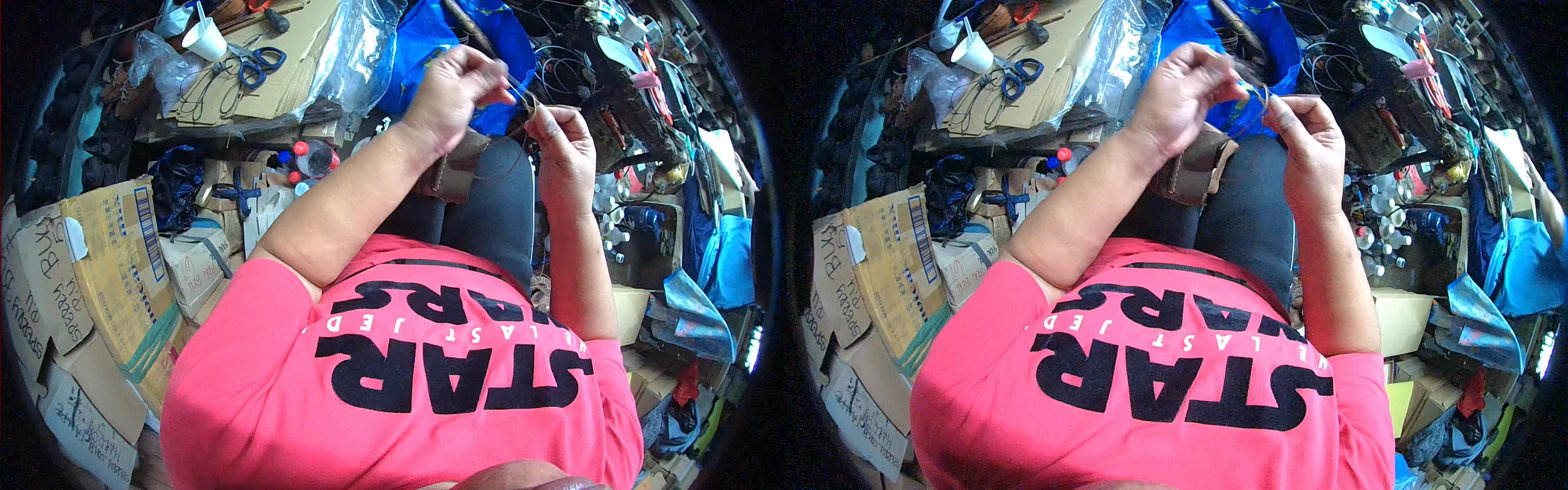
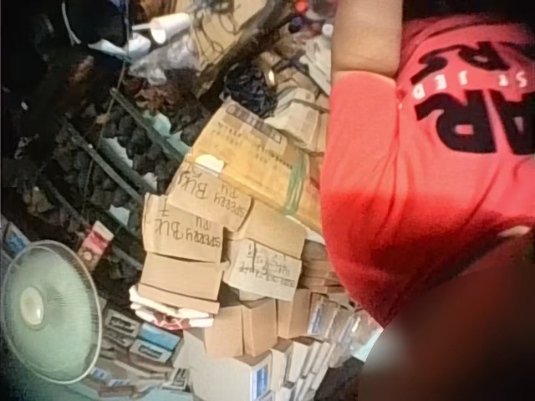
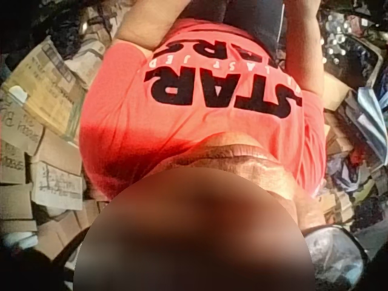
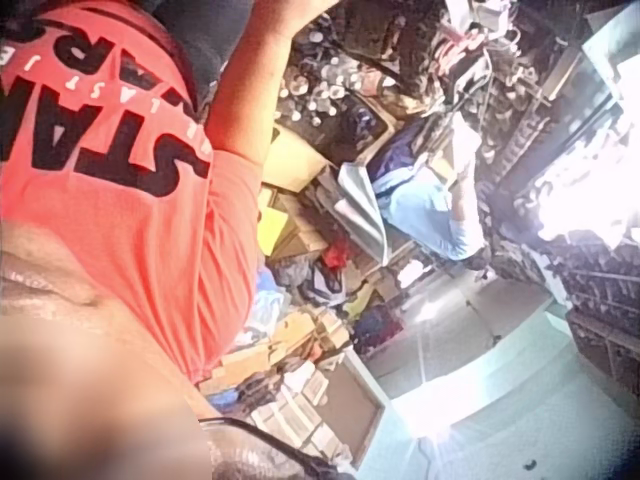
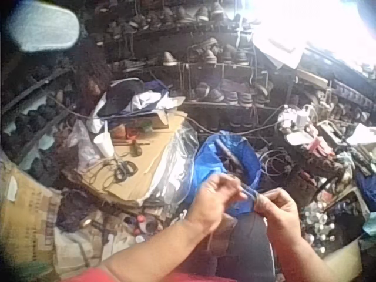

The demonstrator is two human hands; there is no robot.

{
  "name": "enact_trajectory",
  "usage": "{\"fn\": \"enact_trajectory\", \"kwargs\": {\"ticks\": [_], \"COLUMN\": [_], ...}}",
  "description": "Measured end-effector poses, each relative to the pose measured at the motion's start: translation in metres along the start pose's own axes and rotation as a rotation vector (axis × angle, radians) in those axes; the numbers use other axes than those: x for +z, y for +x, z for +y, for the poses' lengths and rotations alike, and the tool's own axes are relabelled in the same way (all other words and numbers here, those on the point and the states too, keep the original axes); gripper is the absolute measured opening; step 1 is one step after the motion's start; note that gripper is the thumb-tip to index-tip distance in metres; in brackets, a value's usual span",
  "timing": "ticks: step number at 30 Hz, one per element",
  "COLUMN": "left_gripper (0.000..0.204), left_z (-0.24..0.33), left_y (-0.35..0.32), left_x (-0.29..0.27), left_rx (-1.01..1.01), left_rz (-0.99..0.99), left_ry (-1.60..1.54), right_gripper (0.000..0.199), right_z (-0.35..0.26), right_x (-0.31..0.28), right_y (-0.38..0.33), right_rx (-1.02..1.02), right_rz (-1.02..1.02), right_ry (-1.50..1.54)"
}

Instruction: Sewing a leather shoe upper by hand using a needle and thread in a manufacturing environment.

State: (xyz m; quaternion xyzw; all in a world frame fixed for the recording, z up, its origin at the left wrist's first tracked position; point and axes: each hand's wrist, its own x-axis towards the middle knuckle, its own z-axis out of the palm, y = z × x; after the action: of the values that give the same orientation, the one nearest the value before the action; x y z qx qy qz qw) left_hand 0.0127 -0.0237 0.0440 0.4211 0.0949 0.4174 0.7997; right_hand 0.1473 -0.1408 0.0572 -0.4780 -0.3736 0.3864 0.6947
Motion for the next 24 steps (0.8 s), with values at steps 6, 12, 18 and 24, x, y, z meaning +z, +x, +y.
{"fn": "enact_trajectory", "kwargs": {"ticks": [6,12,18,24], "left_gripper": [0.019,0.009,0.009,0.009], "left_z": [0.045,0.096,0.143,0.155], "left_y": [0.005,-0.009,-0.013,-0.001], "left_x": [-0.007,-0.03,-0.14,-0.18], "left_rx": [-0.112,-0.022,0.247,0.349], "left_rz": [0.167,-0.111,0.227,0.474], "left_ry": [-0.454,-0.134,0.3,0.491], "right_gripper": [0.013,0.018,0.019,0.018], "right_z": [0.006,0.004,0.037,0.043], "right_x": [-0.015,0.007,0.023,0.032], "right_y": [-0.006,0.004,-0.025,-0.041], "right_rx": [0.083,0.264,0.332,0.333], "right_rz": [0.075,-0.248,-0.261,-0.559], "right_ry": [0.426,0.985,0.361,-0.128]}}
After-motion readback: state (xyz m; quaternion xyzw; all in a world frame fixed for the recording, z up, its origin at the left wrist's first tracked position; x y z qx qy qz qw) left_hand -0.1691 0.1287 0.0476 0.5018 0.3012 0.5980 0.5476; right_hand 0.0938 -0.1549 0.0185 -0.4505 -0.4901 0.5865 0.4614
